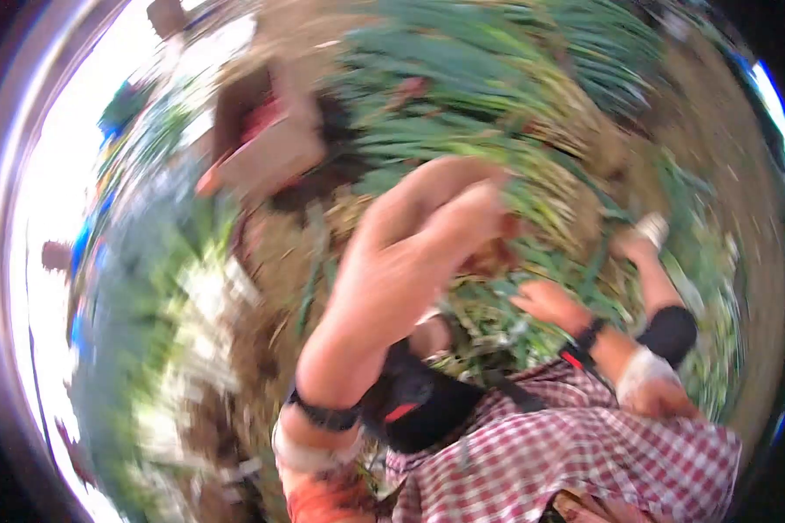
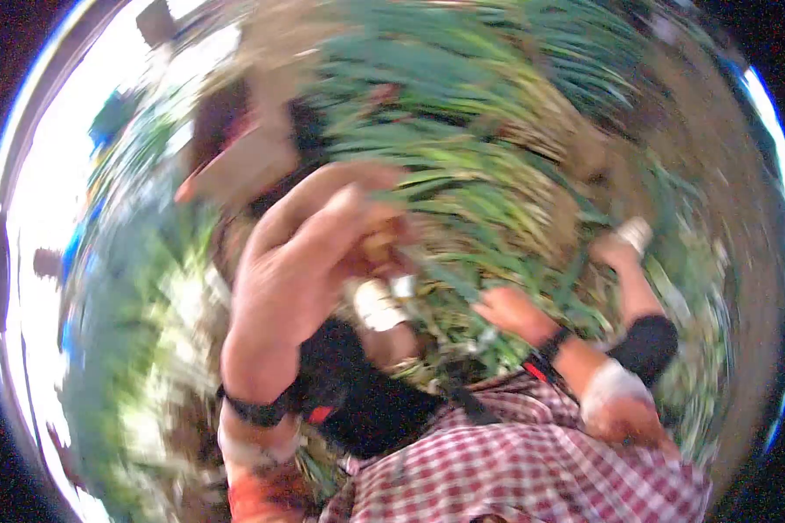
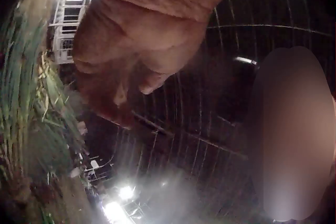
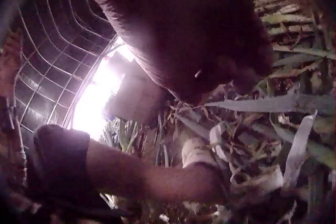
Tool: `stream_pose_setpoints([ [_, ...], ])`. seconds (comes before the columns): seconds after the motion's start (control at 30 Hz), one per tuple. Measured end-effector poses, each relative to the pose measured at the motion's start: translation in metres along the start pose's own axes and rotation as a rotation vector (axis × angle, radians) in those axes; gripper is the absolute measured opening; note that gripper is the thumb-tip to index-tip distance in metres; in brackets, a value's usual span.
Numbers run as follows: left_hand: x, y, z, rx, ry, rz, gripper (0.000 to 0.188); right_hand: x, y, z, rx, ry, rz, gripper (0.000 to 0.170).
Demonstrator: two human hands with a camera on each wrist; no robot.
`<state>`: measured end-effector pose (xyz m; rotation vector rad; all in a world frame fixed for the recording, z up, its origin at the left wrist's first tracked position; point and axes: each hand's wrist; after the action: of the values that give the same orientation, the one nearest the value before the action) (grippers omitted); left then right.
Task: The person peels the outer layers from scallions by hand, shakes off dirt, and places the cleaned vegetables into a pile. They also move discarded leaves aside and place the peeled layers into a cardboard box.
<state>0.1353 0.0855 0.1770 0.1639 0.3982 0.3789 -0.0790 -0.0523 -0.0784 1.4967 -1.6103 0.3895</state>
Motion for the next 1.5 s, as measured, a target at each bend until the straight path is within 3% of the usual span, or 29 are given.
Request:
stream_pose_setpoints([
  [0.03, -0.003, -0.010, -0.009, 0.069, 0.017, -0.009, 0.032, -0.005, -0.009, 0.017, -0.025, 0.011, 0.107, 0.034],
  [0.2, -0.015, -0.048, -0.064, 0.290, 0.071, 0.385, 0.023, -0.009, -0.033, 0.098, -0.111, 0.017, 0.262, 0.019],
  [0.27, -0.012, -0.052, -0.065, 0.285, -0.021, 0.350, 0.025, -0.002, -0.044, 0.123, -0.202, 0.031, 0.187, 0.018],
  [0.33, -0.013, -0.045, -0.058, 0.274, -0.006, 0.349, 0.026, 0.002, -0.059, 0.136, -0.297, 0.057, 0.316, 0.020],
  [0.47, -0.012, -0.053, -0.071, 0.305, -0.087, 0.422, 0.028, 0.018, -0.092, 0.169, -0.461, -0.003, 0.336, 0.036],
  [0.57, -0.004, -0.053, -0.067, 0.423, -0.057, 0.376, 0.029, 0.019, -0.115, 0.188, -0.467, 0.074, 0.390, 0.045],
  [0.6, -0.003, -0.057, -0.063, 0.477, -0.006, 0.317, 0.029, 0.014, -0.120, 0.192, -0.477, 0.064, 0.382, 0.045],
  [0.73, -0.010, -0.064, -0.063, 0.487, 0.023, 0.357, 0.030, -0.010, -0.125, 0.199, -0.505, 0.130, 0.356, 0.039],
  [0.83, -0.012, -0.065, -0.064, 0.471, -0.008, 0.291, 0.031, -0.022, -0.120, 0.182, -0.381, -0.086, 0.358, 0.032],
  [0.87, -0.013, -0.066, -0.064, 0.468, -0.001, 0.291, 0.031, -0.020, -0.118, 0.169, -0.415, -0.278, 0.230, 0.034],
  [0.93, -0.009, -0.067, -0.066, 0.467, 0.023, 0.265, 0.031, -0.045, -0.123, 0.148, -0.205, -0.429, 0.557, 0.035],
  [1.0, 0.000, -0.060, -0.073, 0.421, 0.020, 0.232, 0.031, 0.000, -0.114, 0.117, -0.285, -0.607, 0.344, 0.037],
  [1.07, -0.007, -0.065, -0.078, 0.468, -0.011, 0.351, 0.027, 0.020, -0.099, 0.102, -0.187, -0.720, 0.365, 0.035],
  [1.13, -0.009, -0.066, -0.077, 0.496, -0.029, 0.378, 0.027, 0.028, -0.076, 0.085, -0.287, -0.936, 0.142, 0.036],
  [1.2, -0.006, -0.066, -0.083, 0.515, -0.066, 0.352, 0.026, 0.035, -0.035, 0.055, -0.281, -1.230, 0.106, 0.036],
  [1.37, -0.020, -0.068, -0.107, 0.616, -0.121, 0.377, 0.027, 0.084, 0.051, -0.025, -0.192, -1.622, -0.031, 0.030],
  [1.4, -0.023, -0.069, -0.109, 0.549, -0.054, 0.311, 0.029, 0.084, 0.056, -0.031, -0.179, -1.613, -0.035, 0.030],
  [1.47, -0.032, -0.072, -0.099, 0.374, 0.054, 0.198, 0.036, 0.085, 0.062, -0.044, 0.076, -1.358, 0.038, 0.030],
  [1.5, -0.032, -0.075, -0.094, 0.287, 0.074, 0.158, 0.038, 0.089, 0.064, -0.054, 0.148, -1.393, 0.030, 0.032],
])
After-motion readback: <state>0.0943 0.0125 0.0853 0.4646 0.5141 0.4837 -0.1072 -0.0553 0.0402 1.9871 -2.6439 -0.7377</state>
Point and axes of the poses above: each hand's wrist, its own y-axis away from the middle knuckle, its own x-axis out of the back of the hand, z = x × y, and after that the axes turned 8 degrees about x, right-handed
